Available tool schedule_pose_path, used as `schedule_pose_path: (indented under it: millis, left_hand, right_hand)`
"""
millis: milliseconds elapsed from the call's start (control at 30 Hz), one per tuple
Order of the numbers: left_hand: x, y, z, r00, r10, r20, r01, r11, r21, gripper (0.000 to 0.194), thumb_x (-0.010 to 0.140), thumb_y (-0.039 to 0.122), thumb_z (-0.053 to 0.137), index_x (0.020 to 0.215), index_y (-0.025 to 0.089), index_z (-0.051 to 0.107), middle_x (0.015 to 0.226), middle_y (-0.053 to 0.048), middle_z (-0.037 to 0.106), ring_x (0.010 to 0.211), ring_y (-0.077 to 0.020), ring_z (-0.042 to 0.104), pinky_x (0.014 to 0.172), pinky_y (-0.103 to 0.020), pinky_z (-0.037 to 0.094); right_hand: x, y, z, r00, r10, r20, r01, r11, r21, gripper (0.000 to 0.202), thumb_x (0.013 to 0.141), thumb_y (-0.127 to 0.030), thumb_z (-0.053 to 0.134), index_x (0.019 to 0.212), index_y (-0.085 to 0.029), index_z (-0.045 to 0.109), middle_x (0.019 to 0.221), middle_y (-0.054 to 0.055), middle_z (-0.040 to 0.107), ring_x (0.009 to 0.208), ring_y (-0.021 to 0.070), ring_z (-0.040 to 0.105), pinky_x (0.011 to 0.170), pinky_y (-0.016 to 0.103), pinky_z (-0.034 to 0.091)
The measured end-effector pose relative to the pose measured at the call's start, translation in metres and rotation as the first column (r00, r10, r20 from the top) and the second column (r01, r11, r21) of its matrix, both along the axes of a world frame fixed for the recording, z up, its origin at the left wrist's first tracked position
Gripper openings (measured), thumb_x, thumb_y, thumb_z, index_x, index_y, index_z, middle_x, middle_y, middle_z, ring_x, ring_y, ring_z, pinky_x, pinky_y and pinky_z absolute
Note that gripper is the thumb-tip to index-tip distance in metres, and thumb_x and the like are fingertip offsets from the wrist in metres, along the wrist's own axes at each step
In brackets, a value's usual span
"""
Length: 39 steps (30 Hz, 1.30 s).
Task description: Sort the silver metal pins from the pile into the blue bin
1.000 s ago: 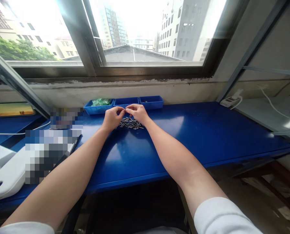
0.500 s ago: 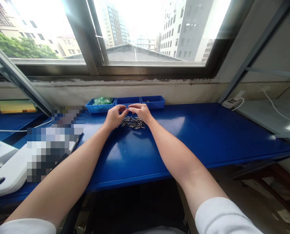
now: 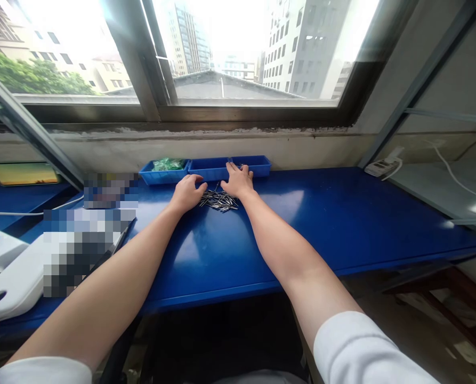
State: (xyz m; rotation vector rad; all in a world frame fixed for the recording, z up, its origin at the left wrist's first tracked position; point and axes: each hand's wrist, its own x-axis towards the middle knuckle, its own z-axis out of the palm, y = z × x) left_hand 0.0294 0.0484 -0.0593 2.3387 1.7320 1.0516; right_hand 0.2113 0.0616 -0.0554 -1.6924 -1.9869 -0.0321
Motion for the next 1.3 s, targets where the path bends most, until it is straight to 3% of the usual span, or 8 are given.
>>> schedule_pose_path:
  millis: [267, 533, 633, 767, 967, 1100, 1300]
  left_hand:
    - [0.002, -0.001, -0.002, 0.997, 0.001, -0.075, -0.002, 1.000, -0.009, 0.030, 0.081, 0.033, 0.049, 0.104, 0.016, 0.060, 0.111, -0.013, 0.061, 0.106, -0.0283, 0.055, 0.093, -0.041, 0.041]
    - [0.004, -0.004, 0.000, 0.996, -0.007, -0.093, 0.004, 0.999, -0.036, 0.031, 0.081, 0.033, 0.049, 0.104, 0.016, 0.060, 0.111, -0.015, 0.060, 0.107, -0.0304, 0.054, 0.092, -0.044, 0.040]
    - [0.001, -0.001, -0.001, 0.992, -0.013, -0.126, 0.006, 0.999, -0.054, 0.033, 0.082, 0.036, 0.047, 0.106, 0.016, 0.061, 0.112, -0.015, 0.060, 0.109, -0.0313, 0.053, 0.093, -0.045, 0.039]
    - [-0.002, 0.002, -0.005, 0.979, -0.070, -0.192, 0.047, 0.991, -0.123, 0.037, 0.085, 0.039, 0.042, 0.107, 0.017, 0.061, 0.117, -0.015, 0.059, 0.112, -0.0315, 0.052, 0.093, -0.045, 0.039]
    - [-0.003, 0.002, -0.011, 0.957, -0.167, -0.237, 0.135, 0.980, -0.146, 0.036, 0.088, 0.039, 0.035, 0.098, 0.021, 0.064, 0.113, -0.010, 0.063, 0.109, -0.0262, 0.055, 0.090, -0.037, 0.042]
    - [-0.003, 0.002, -0.012, 0.959, -0.170, -0.227, 0.145, 0.982, -0.122, 0.035, 0.088, 0.038, 0.035, 0.094, 0.020, 0.065, 0.109, -0.010, 0.064, 0.104, -0.0257, 0.056, 0.088, -0.036, 0.043]
    - [-0.002, 0.001, -0.009, 0.964, -0.151, -0.221, 0.131, 0.986, -0.104, 0.033, 0.087, 0.036, 0.038, 0.098, 0.021, 0.065, 0.110, -0.010, 0.063, 0.105, -0.0257, 0.056, 0.089, -0.036, 0.043]
  right_hand:
    - [-0.010, -0.002, 0.000, 0.988, 0.116, 0.105, -0.115, 0.993, -0.015, 0.074, 0.078, -0.049, 0.052, 0.143, -0.023, 0.029, 0.150, 0.003, 0.027, 0.117, 0.0359, 0.032, 0.095, 0.054, 0.031]
    - [-0.014, -0.001, -0.003, 0.990, 0.108, 0.089, -0.104, 0.994, -0.043, 0.076, 0.078, -0.053, 0.052, 0.142, -0.021, 0.029, 0.152, 0.010, 0.017, 0.123, 0.0387, 0.027, 0.096, 0.056, 0.030]
    - [-0.014, -0.006, -0.002, 0.993, 0.104, 0.053, -0.107, 0.993, 0.058, 0.062, 0.080, -0.046, 0.051, 0.135, -0.019, 0.041, 0.145, 0.012, 0.031, 0.123, 0.0346, 0.030, 0.098, 0.051, 0.030]
    - [-0.016, -0.013, 0.001, 0.987, 0.152, 0.044, -0.156, 0.982, 0.110, 0.034, 0.082, -0.037, 0.050, 0.107, -0.017, 0.062, 0.112, 0.011, 0.056, 0.108, 0.0274, 0.044, 0.095, 0.041, 0.036]
    - [-0.019, -0.014, -0.007, 0.980, 0.185, 0.073, -0.179, 0.980, -0.082, 0.029, 0.082, -0.038, 0.051, 0.098, -0.018, 0.065, 0.101, 0.012, 0.060, 0.098, 0.0255, 0.053, 0.085, 0.036, 0.042]
    - [-0.021, -0.012, -0.011, 0.970, 0.242, 0.005, -0.241, 0.968, -0.076, 0.022, 0.084, -0.031, 0.049, 0.089, -0.018, 0.067, 0.093, 0.009, 0.061, 0.083, 0.0183, 0.058, 0.077, 0.028, 0.043]
    - [-0.022, -0.013, -0.010, 0.960, 0.279, -0.038, -0.280, 0.960, -0.023, 0.022, 0.084, -0.027, 0.048, 0.084, -0.017, 0.068, 0.089, 0.008, 0.065, 0.080, 0.0173, 0.058, 0.074, 0.027, 0.042]
